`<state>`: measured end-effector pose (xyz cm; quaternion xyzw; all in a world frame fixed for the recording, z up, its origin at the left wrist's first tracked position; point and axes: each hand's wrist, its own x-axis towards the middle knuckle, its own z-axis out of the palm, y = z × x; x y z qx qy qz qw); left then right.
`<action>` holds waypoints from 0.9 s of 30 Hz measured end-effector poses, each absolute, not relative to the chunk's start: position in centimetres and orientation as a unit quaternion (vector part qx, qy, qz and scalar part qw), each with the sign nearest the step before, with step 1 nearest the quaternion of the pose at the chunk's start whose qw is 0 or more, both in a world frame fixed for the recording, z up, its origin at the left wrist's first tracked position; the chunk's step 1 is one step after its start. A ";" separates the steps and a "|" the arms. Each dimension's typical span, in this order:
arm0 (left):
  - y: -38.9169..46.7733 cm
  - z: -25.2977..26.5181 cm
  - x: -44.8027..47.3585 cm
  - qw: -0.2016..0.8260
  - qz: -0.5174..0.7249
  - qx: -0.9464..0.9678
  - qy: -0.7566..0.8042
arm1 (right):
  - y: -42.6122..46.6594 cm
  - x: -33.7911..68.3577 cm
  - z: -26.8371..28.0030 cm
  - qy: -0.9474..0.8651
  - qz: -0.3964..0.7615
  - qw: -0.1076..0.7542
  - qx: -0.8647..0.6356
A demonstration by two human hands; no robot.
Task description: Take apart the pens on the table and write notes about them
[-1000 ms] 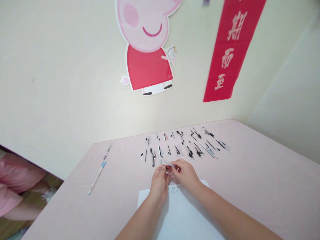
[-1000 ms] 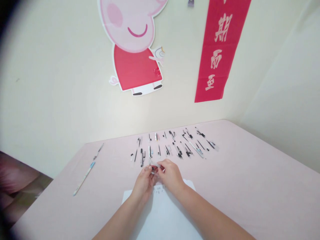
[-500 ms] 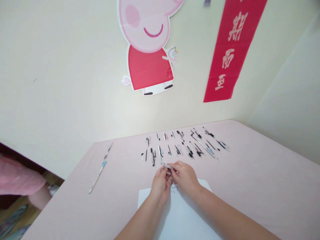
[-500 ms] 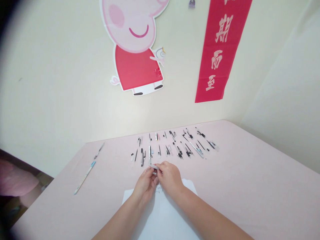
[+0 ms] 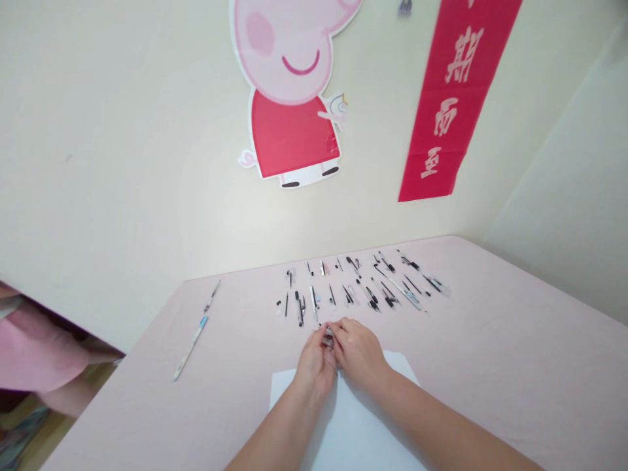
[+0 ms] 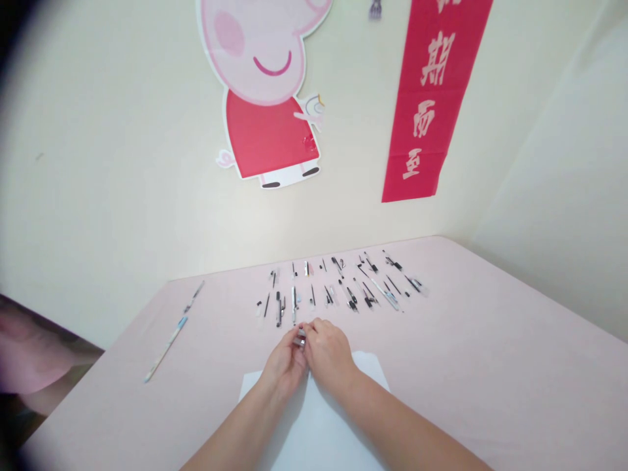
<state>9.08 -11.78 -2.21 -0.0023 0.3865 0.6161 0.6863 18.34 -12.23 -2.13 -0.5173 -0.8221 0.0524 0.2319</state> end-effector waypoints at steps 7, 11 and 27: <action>-11.4 -2.1 8.0 0.676 0.601 0.031 0.425 | -12.7 18.4 -1.7 -0.834 0.052 0.298 -0.462; -10.1 -1.6 5.1 0.647 0.586 0.083 0.481 | -12.6 18.8 -1.6 -0.825 0.063 0.343 -0.444; -3.3 -2.1 -7.8 0.205 0.214 0.498 0.815 | -11.6 19.2 -3.5 -0.809 0.110 0.365 -0.447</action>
